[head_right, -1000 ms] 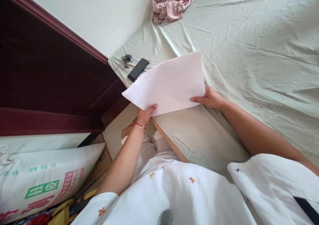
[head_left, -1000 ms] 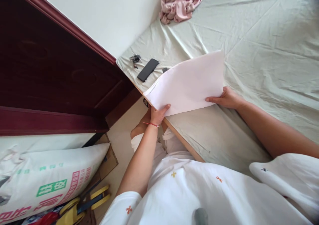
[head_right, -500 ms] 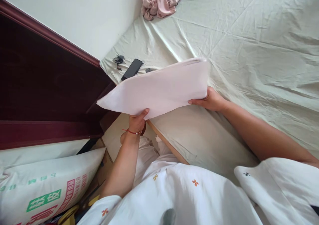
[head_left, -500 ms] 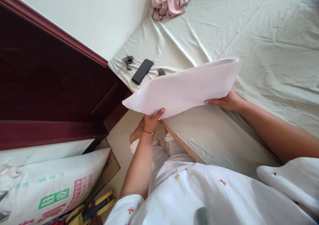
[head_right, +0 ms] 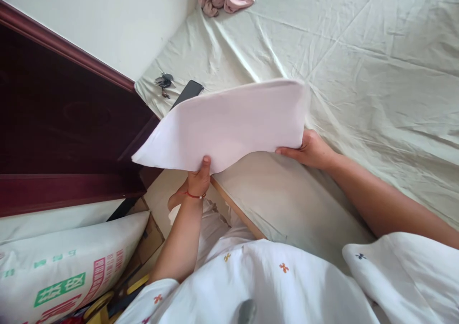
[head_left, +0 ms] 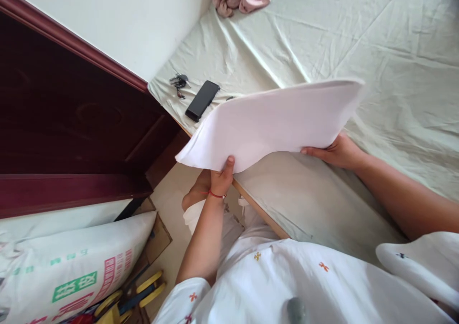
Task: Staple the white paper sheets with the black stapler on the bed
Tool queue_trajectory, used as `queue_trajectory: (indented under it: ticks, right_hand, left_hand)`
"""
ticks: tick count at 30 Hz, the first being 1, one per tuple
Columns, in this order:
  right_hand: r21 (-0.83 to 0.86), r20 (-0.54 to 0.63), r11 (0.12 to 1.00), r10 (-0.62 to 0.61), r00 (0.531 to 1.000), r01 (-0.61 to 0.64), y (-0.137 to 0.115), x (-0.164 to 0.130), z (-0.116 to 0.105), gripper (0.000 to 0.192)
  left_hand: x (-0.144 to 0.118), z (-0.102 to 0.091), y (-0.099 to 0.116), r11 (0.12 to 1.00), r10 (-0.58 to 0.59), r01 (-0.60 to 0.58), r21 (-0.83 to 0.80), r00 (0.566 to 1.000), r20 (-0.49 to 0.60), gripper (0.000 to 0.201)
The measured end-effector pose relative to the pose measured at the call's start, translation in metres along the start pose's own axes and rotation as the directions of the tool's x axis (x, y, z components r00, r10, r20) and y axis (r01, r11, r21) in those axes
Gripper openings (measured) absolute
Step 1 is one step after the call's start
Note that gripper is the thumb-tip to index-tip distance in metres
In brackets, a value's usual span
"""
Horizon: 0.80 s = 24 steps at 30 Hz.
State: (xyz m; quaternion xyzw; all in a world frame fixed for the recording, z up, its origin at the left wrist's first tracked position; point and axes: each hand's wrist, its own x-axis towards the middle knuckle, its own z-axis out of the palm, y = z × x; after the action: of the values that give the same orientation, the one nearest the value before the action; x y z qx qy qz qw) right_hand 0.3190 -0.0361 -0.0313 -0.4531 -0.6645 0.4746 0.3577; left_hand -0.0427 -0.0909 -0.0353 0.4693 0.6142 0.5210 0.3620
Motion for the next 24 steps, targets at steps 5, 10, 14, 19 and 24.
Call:
queue_trajectory:
  ticks: [5,10,14,19,24]
  right_hand:
    - [-0.091,0.024,0.996,-0.002,1.000,0.004,0.001,-0.001,-0.005,0.038]
    - [-0.102,0.113,0.994,0.046,0.993,-0.034,-0.009,0.000,-0.009,0.052]
    - [0.154,0.037,0.984,0.082,0.996,-0.087,-0.011,0.003,-0.012,0.047]
    - [0.452,-0.196,0.892,0.128,0.972,-0.026,-0.008,0.008,-0.013,0.055]
    - [0.500,-0.052,0.857,0.170,0.984,-0.121,-0.021,0.003,-0.022,0.061]
  left_hand:
    - [0.000,-0.005,-0.002,1.000,0.003,-0.004,0.010,1.000,0.023,0.066]
    - [0.004,-0.004,-0.001,0.999,0.034,-0.034,-0.016,0.999,-0.012,0.060]
    - [0.009,-0.014,0.014,0.987,-0.118,0.121,-0.109,0.992,0.034,0.064]
    - [0.025,-0.041,0.044,0.968,-0.250,0.250,0.027,0.940,0.232,0.064]
    - [0.056,-0.040,0.062,0.959,-0.272,0.183,0.219,0.812,0.516,0.054]
